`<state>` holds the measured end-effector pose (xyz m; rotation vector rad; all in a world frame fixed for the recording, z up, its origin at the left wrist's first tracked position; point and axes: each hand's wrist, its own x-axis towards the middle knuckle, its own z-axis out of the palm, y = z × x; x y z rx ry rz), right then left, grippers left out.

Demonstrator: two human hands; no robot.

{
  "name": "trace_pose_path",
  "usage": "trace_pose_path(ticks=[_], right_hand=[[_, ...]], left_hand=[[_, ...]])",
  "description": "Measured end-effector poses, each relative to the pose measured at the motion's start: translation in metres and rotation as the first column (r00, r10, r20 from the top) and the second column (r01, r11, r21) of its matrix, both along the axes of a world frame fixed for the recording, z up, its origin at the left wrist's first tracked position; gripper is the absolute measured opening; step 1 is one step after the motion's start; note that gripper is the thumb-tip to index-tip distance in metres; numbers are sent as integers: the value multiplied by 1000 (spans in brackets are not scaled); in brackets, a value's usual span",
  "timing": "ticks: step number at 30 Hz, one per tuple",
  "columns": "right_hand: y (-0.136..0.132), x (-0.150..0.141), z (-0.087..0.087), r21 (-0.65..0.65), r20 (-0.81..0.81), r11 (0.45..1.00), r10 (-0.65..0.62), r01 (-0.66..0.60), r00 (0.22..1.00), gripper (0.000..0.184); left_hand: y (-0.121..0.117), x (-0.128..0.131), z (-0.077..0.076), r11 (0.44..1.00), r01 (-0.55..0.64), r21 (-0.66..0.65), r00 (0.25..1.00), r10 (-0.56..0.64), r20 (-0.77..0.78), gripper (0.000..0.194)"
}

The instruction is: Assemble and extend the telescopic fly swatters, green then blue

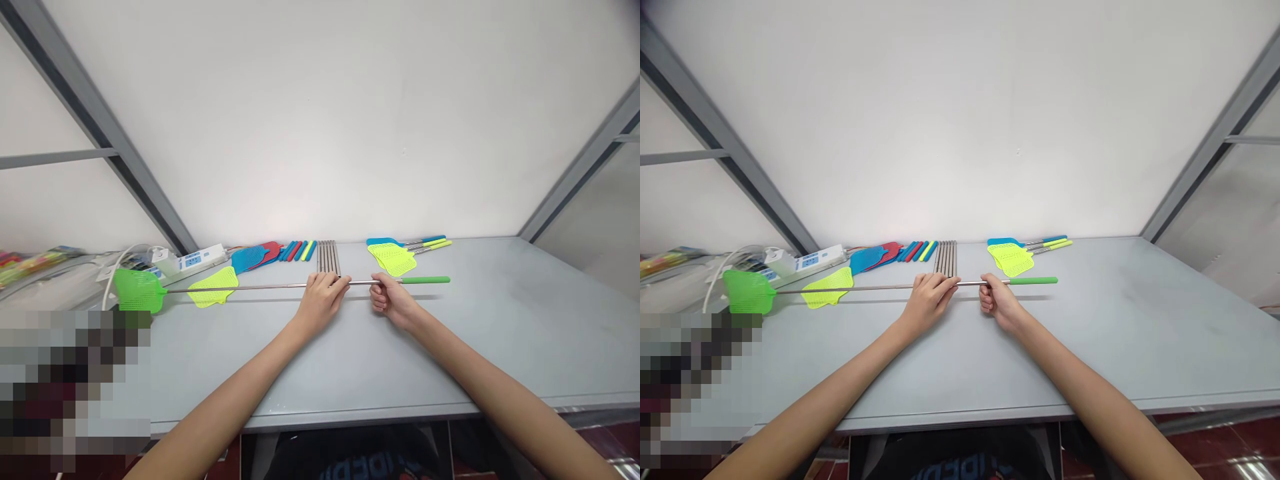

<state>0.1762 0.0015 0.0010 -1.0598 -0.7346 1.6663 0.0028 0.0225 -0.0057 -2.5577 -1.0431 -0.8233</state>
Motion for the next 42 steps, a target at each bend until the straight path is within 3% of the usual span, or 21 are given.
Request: trace_pose_path(ticks=[7, 23, 42], right_hand=[[-1, 1, 1, 55, 11, 997, -45, 45, 999, 39], [11, 10, 0, 26, -38, 996, -83, 84, 996, 40], [16, 30, 10, 68, -43, 982, -174, 176, 984, 39]], left_hand=[[0, 0, 4, 999, -26, 48, 1000, 26, 5, 20], [2, 1, 11, 979, -37, 199, 993, 59, -105, 26], [6, -16, 32, 995, -47, 83, 992, 56, -117, 27]])
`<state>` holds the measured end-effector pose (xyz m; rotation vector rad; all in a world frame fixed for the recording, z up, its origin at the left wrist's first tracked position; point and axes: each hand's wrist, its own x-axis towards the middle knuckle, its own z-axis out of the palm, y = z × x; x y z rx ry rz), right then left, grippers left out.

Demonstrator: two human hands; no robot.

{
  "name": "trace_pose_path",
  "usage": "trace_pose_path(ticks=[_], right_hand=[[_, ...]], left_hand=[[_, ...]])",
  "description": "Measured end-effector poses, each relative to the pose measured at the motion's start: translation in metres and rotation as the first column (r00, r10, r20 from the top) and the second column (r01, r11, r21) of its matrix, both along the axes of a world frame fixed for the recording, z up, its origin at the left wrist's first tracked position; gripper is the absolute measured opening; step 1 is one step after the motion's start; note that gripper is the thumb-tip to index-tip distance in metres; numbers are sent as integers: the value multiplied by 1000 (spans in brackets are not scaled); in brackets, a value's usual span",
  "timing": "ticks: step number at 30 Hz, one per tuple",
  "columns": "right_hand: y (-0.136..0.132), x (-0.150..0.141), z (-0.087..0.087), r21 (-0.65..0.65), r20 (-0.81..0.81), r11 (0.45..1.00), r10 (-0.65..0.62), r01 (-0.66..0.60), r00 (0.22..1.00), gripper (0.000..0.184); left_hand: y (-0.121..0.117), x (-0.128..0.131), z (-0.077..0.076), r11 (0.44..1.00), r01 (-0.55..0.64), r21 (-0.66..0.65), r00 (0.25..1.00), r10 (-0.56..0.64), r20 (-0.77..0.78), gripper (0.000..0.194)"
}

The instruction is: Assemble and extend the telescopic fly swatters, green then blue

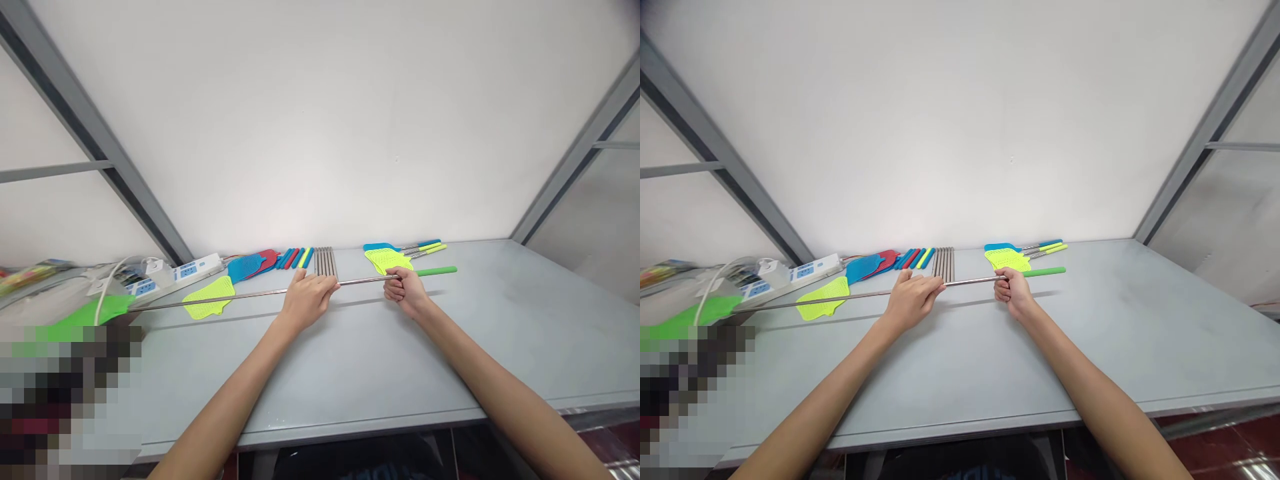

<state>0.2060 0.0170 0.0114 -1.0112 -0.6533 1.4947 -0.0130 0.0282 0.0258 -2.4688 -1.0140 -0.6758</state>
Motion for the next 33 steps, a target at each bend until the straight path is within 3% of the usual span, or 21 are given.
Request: trace_pose_path(ticks=[20, 33], right_hand=[[1, 9, 2, 26, 42, 999, -30, 29, 999, 39], [0, -1, -7, 76, 63, 994, -84, 79, 994, 37]], left_hand=[[-2, -2, 7, 997, -40, -59, 993, 46, 113, 44], [-3, -5, -5, 995, -77, -68, 986, 86, 145, 46]])
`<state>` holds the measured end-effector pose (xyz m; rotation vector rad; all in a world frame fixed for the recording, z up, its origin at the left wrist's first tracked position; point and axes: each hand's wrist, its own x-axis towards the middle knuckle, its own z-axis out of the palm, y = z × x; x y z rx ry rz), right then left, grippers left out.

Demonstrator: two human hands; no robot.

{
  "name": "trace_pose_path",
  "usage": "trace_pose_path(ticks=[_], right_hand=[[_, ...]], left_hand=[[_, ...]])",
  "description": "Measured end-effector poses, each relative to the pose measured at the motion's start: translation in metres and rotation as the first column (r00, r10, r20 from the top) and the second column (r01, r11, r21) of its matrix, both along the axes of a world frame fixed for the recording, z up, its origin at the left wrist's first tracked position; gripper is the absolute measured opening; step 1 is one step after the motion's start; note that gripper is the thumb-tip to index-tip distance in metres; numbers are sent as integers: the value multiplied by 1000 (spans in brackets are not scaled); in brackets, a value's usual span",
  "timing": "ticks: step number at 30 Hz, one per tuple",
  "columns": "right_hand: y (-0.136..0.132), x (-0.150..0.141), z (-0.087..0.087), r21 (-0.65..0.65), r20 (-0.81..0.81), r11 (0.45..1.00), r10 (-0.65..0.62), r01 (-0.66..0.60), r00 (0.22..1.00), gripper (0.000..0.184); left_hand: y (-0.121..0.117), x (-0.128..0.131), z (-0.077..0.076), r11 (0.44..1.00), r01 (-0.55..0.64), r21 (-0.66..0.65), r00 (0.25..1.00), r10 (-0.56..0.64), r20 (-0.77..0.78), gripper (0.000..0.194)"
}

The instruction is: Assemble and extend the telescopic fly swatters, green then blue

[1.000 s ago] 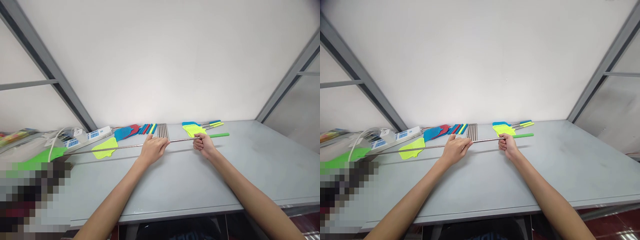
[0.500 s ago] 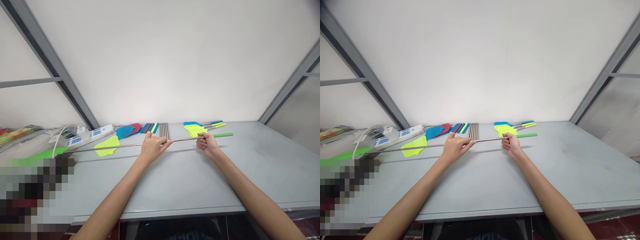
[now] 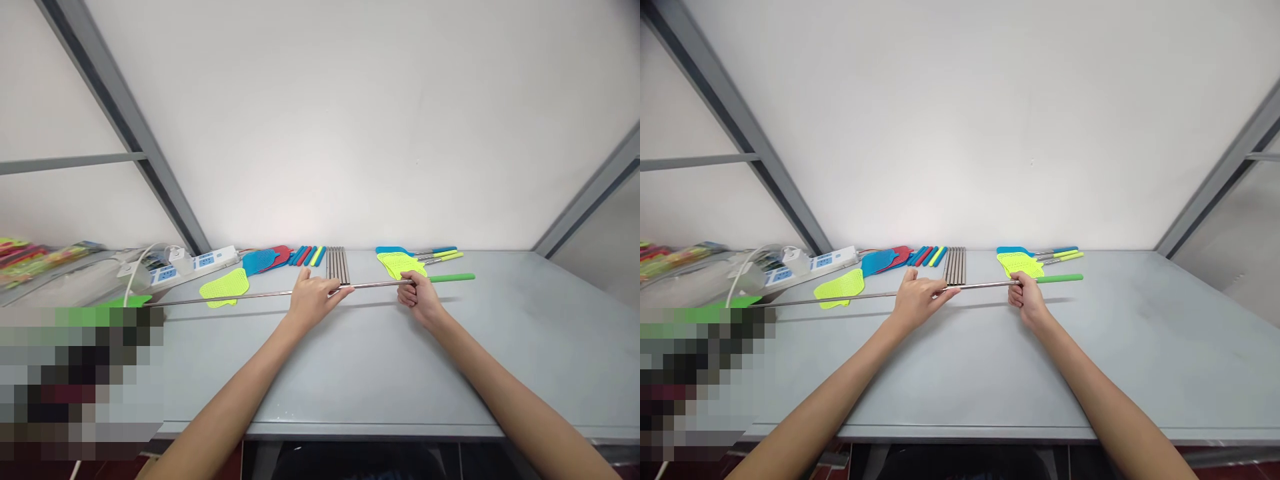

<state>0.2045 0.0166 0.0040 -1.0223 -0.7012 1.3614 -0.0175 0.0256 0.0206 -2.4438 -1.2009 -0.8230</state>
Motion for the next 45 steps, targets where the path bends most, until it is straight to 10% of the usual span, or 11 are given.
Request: trace_pose_path(ticks=[9, 20, 35, 45], right_hand=[[-6, -9, -1, 0, 7, 998, 59, -59, 998, 40], [-27, -45, -10, -51, -31, 846, 530, -531, 847, 40], [-26, -42, -7, 8, -77, 792, 609, -610, 790, 37], [-25, -42, -9, 39, -70, 863, 505, -504, 860, 36]], left_hand=[[0, 1, -2, 1000, -4, -7, 1000, 4, 5, 46], [-10, 17, -7, 992, 126, 7, 989, -125, -77, 47], [-13, 17, -3, 993, 119, -24, 988, -120, -95, 49], [-10, 16, -6, 987, 158, -5, 985, -158, -68, 41]])
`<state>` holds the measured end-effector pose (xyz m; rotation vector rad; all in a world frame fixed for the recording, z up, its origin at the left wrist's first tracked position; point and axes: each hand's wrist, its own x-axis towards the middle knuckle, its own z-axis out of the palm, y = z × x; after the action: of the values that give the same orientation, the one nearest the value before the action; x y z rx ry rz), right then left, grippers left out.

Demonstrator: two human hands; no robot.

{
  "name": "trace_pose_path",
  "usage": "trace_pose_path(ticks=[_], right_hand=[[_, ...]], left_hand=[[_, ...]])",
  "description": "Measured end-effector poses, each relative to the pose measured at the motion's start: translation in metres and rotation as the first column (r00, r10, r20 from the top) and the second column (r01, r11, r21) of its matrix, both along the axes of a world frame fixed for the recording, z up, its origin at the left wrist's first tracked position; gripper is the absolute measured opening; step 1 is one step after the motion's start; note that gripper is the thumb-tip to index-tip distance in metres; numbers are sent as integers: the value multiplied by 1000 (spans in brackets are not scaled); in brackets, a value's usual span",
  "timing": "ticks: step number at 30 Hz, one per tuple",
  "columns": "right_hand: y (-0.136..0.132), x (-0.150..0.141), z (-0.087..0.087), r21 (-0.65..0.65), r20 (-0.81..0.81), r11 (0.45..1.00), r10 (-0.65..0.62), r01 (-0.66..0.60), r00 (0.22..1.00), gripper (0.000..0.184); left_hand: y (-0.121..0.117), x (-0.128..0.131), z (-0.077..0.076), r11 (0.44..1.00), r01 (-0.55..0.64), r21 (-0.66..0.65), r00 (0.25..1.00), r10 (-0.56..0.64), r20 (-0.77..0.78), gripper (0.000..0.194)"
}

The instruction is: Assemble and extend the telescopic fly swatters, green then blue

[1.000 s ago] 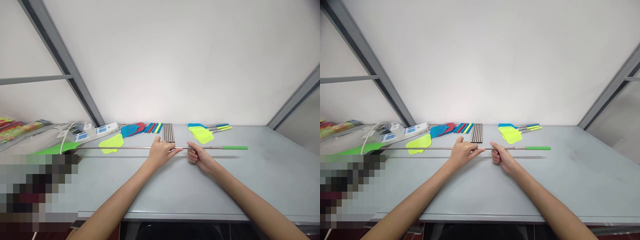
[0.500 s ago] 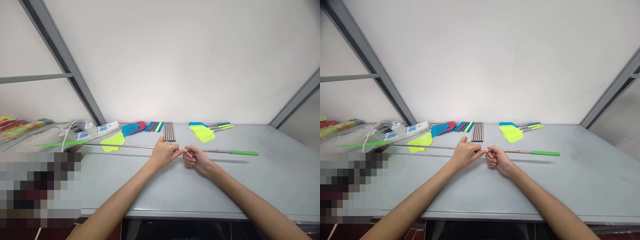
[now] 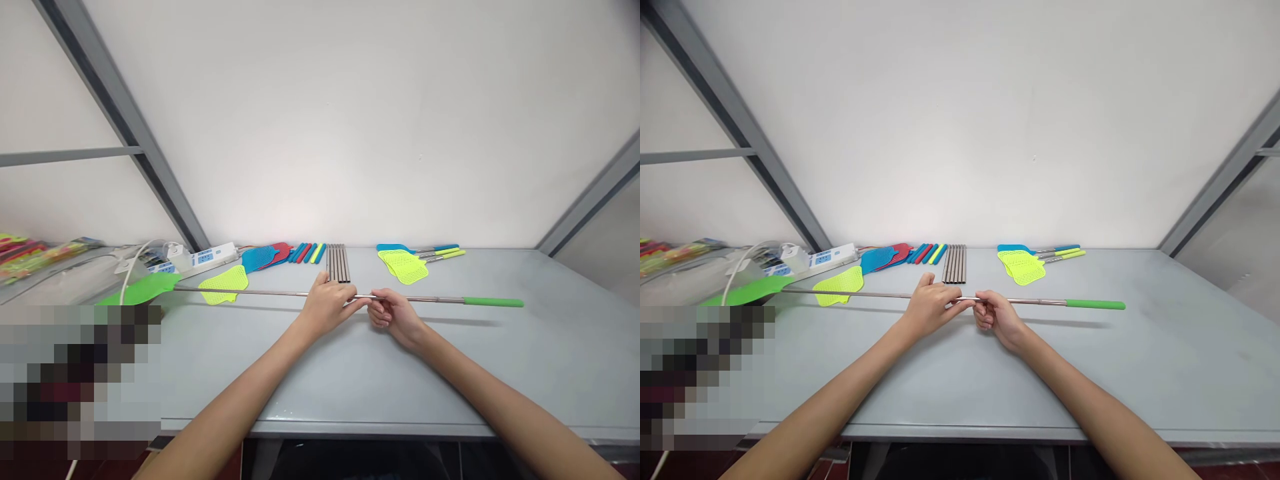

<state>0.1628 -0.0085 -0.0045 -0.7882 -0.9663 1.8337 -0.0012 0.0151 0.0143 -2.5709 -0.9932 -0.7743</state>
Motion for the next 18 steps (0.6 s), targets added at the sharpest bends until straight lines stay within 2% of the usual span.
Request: trace_pose_path(ticks=[4, 7, 13, 15, 18], right_hand=[[2, 3, 2, 5, -42, 989, -149, 150, 988, 38], [5, 8, 3, -2, -86, 960, -278, 279, 957, 39], [10, 16, 1, -18, -150, 840, -538, 542, 829, 39], [10, 18, 1, -30, -145, 834, -549, 551, 823, 40], [11, 17, 1, -56, -119, 878, -479, 476, 870, 41]], left_hand=[[3, -5, 3, 1000, -14, -7, 1000, 14, -5, 36], [7, -13, 7, 998, -58, -38, 998, 58, 5, 32], [8, -22, 6, 991, -73, -113, 997, 75, 14, 27], [8, -20, 3, 991, -64, -114, 998, 64, -3, 28], [6, -16, -1, 992, -65, -104, 998, 64, -10, 28]])
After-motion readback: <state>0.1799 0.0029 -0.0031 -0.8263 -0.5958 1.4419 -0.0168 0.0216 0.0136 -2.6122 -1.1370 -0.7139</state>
